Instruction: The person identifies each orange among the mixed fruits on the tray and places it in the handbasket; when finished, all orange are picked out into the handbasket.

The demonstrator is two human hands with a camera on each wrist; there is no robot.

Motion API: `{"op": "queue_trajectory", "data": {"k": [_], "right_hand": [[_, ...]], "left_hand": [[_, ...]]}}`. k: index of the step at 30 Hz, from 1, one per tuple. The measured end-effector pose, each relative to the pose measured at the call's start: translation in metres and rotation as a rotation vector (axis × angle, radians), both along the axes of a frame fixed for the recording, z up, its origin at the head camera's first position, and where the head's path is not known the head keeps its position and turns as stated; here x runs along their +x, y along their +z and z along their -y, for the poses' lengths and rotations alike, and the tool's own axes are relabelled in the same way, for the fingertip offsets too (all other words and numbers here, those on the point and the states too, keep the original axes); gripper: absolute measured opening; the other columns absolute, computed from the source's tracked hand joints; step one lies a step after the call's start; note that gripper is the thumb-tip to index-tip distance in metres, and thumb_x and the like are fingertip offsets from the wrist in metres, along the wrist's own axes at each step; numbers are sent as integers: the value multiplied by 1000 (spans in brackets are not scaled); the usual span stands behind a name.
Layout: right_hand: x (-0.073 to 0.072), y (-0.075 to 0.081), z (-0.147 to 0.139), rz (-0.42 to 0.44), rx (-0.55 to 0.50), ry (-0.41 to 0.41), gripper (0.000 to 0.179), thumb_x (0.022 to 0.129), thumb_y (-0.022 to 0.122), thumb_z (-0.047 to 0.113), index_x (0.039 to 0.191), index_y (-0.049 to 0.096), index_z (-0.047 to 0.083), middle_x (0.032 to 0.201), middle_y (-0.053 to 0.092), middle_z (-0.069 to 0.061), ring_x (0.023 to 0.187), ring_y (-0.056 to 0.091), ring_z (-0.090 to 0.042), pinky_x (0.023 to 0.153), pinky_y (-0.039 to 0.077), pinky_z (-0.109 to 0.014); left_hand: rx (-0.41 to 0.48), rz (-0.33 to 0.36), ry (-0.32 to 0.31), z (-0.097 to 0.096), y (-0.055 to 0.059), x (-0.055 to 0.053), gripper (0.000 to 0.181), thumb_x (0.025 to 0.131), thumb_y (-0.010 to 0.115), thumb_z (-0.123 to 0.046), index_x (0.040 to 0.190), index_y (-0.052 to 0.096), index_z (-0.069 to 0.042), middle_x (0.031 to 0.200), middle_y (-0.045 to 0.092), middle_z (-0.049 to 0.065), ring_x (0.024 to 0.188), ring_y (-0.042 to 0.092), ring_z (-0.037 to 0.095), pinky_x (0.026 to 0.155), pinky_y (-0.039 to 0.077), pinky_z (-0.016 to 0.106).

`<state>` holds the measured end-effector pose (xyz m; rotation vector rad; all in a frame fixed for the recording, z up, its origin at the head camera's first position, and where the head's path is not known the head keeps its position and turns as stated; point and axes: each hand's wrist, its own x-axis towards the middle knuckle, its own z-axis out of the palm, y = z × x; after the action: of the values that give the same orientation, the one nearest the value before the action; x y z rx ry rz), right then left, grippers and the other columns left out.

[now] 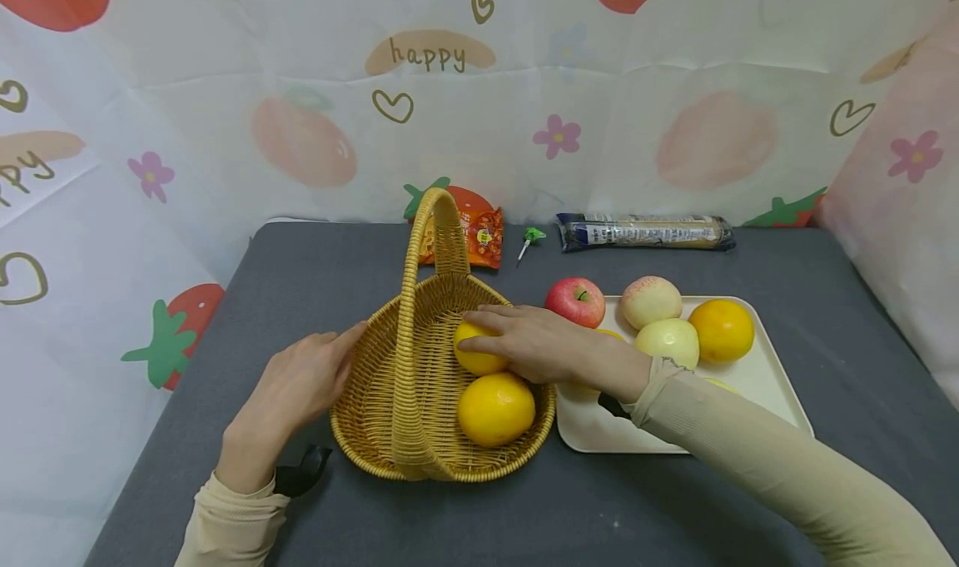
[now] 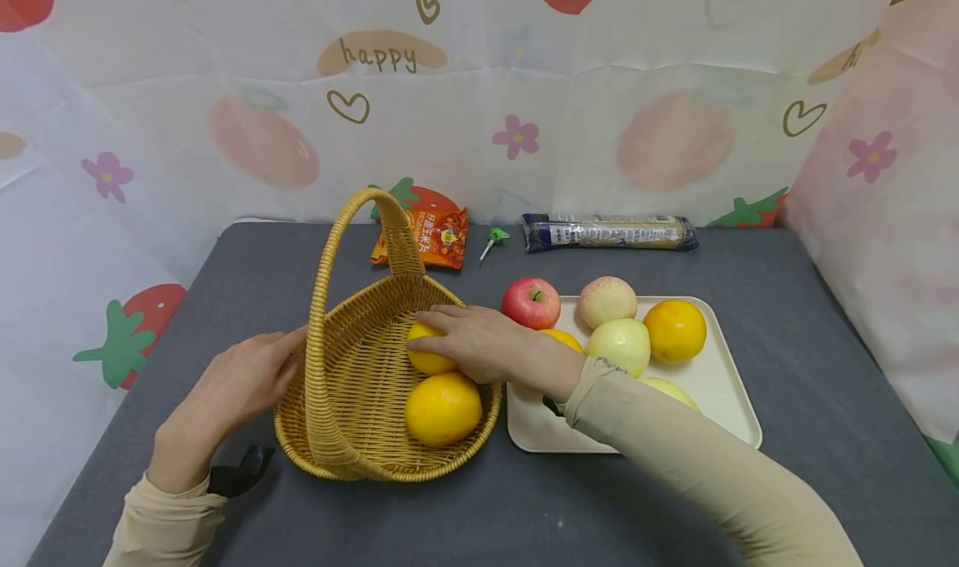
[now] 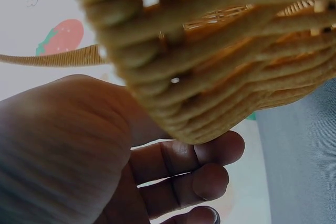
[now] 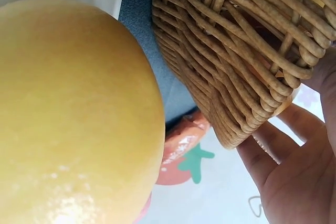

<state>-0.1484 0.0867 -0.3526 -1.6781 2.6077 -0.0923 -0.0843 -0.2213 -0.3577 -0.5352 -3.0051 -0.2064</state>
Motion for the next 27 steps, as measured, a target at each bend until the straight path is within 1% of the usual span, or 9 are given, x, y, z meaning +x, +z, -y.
{"op": "queue_trajectory", "data": {"k": [4,10,15,23,27], "right_hand": [[0,-1,0,-6,1,-4,43,97,52,6,137,57,22,149,47,-15,138,46,-35,103,47,-50],[0,-1,0,-15,4,-2,45,95,54,4,136,57,22,148,46,-15,137,47,-35,101,48,-49],[-1,-1,0,-4,4,1,48,93,56,3,136,57,21,149,46,-16,137,46,-35,101,48,-49],[1,1,-1,8,4,3,49,91,57,2,136,57,21,149,45,-17,138,45,-35,103,47,-49],[1,0,-1,-16,-16,6,47,92,58,4,136,57,21,147,47,-17,135,48,-35,100,49,-48]], "left_hand": [[-1,-14,0,0,0,0,38,96,58,-12,134,59,-5,91,70,13,79,67,29,63,54,45],[3,-5,0,0,0,0,39,96,57,-13,134,59,-6,91,70,13,79,67,29,62,53,45],[0,-5,0,0,1,0,39,96,57,-12,135,58,-6,92,70,13,80,67,29,62,53,45],[-1,0,-2,-1,1,0,39,96,58,-12,135,58,-6,94,71,13,81,67,30,62,53,46],[1,7,0,-1,1,0,39,96,57,-12,135,58,-6,92,70,13,79,67,29,61,53,45]]}}
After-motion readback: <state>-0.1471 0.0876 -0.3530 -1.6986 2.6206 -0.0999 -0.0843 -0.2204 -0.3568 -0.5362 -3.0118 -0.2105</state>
